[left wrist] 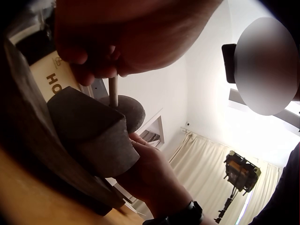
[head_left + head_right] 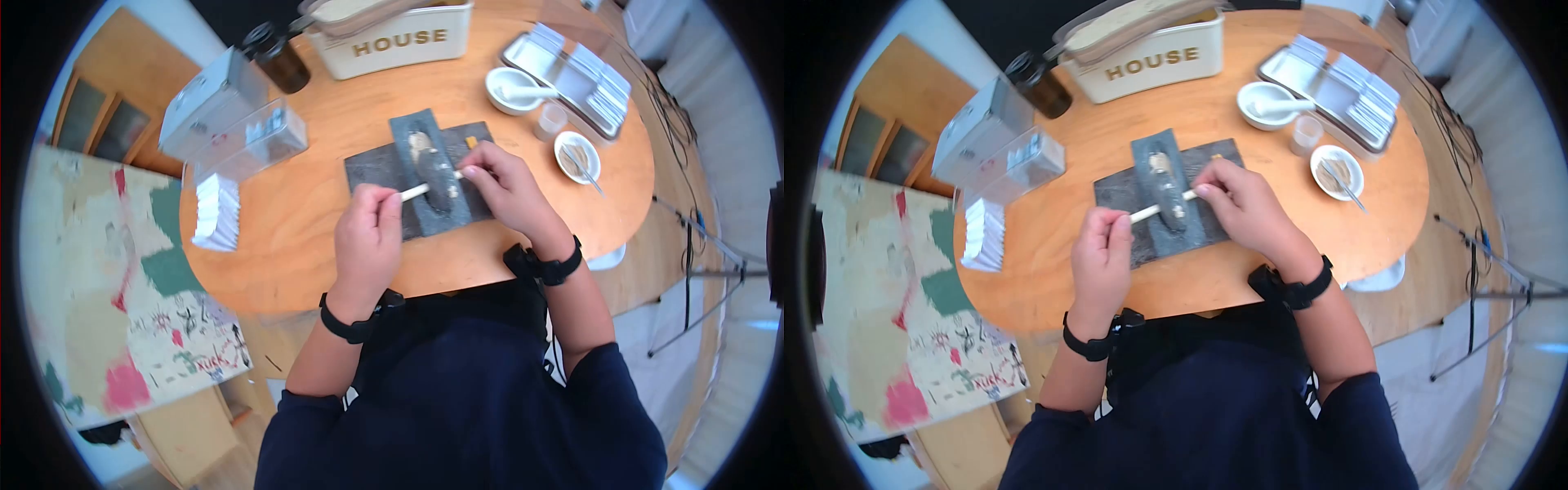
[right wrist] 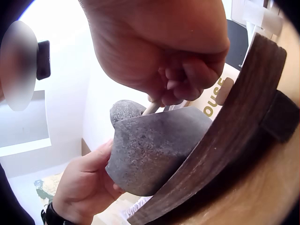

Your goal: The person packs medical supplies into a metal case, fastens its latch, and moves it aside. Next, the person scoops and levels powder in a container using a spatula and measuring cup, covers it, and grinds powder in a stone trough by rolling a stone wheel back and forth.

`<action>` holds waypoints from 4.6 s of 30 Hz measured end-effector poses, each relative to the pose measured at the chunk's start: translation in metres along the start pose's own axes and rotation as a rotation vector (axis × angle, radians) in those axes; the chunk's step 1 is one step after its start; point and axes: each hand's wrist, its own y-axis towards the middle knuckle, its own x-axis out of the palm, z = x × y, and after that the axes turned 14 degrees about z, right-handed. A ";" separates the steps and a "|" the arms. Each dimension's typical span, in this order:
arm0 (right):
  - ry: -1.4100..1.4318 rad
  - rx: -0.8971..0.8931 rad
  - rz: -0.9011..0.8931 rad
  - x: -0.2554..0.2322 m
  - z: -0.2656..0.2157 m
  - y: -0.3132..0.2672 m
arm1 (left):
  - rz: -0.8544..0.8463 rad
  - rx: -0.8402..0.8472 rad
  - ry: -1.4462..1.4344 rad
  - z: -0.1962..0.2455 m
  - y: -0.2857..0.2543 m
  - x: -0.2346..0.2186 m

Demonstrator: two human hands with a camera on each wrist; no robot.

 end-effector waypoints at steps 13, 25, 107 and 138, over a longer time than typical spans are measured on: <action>0.109 0.182 0.013 -0.006 -0.001 0.005 | -0.089 0.107 -0.022 0.002 0.024 0.006; 0.095 0.181 0.011 0.003 -0.013 0.055 | -0.102 -0.040 -0.122 0.002 0.086 0.011; -0.660 0.423 0.726 -0.150 0.066 -0.077 | -0.234 -0.004 -0.114 -0.003 0.062 0.006; -0.412 -0.325 0.503 -0.071 -0.031 -0.041 | -0.164 -0.066 -0.119 0.010 0.073 -0.003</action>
